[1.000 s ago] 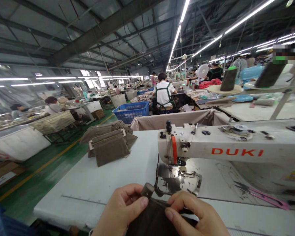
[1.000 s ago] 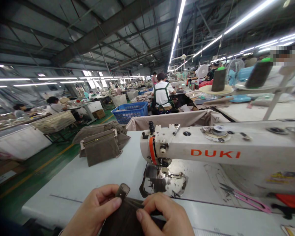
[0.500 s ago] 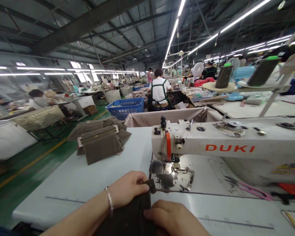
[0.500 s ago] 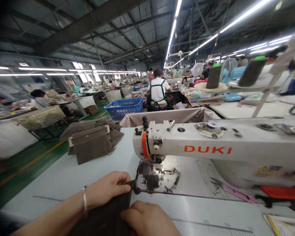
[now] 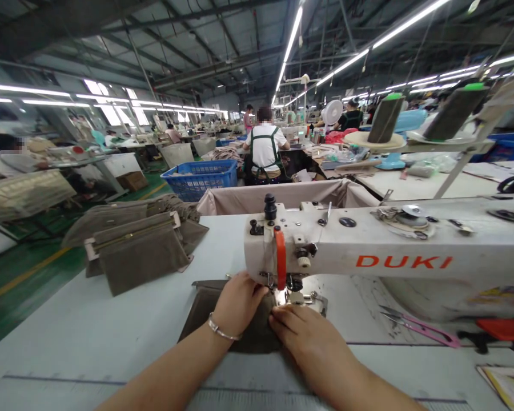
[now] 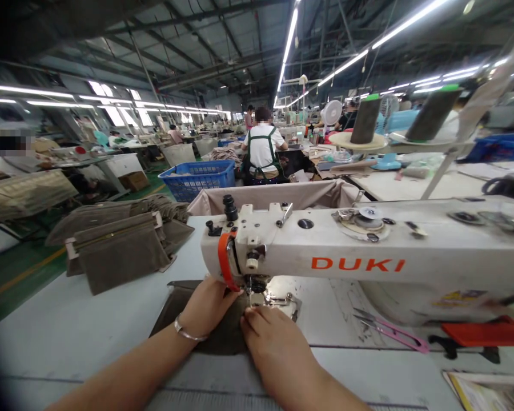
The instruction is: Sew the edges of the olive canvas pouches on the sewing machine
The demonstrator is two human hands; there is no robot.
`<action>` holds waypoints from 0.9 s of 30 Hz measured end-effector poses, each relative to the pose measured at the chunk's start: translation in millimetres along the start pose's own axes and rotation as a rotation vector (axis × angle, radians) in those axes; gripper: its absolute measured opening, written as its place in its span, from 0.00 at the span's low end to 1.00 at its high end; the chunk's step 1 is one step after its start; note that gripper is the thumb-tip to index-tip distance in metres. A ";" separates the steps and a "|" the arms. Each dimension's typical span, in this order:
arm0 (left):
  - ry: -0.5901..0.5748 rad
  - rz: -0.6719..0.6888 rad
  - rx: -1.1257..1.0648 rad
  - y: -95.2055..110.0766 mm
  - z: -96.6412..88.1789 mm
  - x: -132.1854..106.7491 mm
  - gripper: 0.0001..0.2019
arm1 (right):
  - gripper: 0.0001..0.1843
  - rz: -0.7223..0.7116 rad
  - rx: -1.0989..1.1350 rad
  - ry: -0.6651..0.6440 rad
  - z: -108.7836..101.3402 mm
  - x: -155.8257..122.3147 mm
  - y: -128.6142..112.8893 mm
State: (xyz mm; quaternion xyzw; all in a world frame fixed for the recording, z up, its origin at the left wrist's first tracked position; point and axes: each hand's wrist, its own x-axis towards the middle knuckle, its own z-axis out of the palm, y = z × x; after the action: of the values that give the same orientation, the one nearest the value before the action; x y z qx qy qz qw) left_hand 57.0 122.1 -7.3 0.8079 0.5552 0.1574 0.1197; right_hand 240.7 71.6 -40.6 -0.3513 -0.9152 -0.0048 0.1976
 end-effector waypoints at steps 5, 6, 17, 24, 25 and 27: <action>-0.029 0.160 -0.025 0.3 0.5 -30.3 0.15 | 0.18 -0.001 0.022 0.124 8.5 -6.2 -3.5; -0.039 0.192 -0.023 -0.1 0.3 -33.2 0.16 | 0.17 -0.014 0.020 0.137 8.4 -5.5 -4.3; -0.070 0.307 -0.028 -14.8 4.9 -35.0 0.18 | 0.17 -0.048 -0.025 0.133 11.1 -9.3 -7.0; -0.115 0.325 0.001 -15.4 -1.4 -30.2 0.18 | 0.16 -0.057 -0.034 0.178 14.1 -7.3 -9.4; -0.117 0.323 0.003 -15.3 -1.7 -29.7 0.18 | 0.16 -0.055 -0.027 0.173 13.7 -7.2 -9.8; -0.123 0.318 0.000 -15.1 -1.9 -29.1 0.17 | 0.16 -0.046 -0.007 0.159 12.3 -7.1 -10.5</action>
State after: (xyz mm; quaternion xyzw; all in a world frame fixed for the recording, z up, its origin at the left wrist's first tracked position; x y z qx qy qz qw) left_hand 33.6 100.3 -14.6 0.8937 0.4118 0.1245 0.1271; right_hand 234.3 60.9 -53.2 -0.3296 -0.9043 -0.0406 0.2682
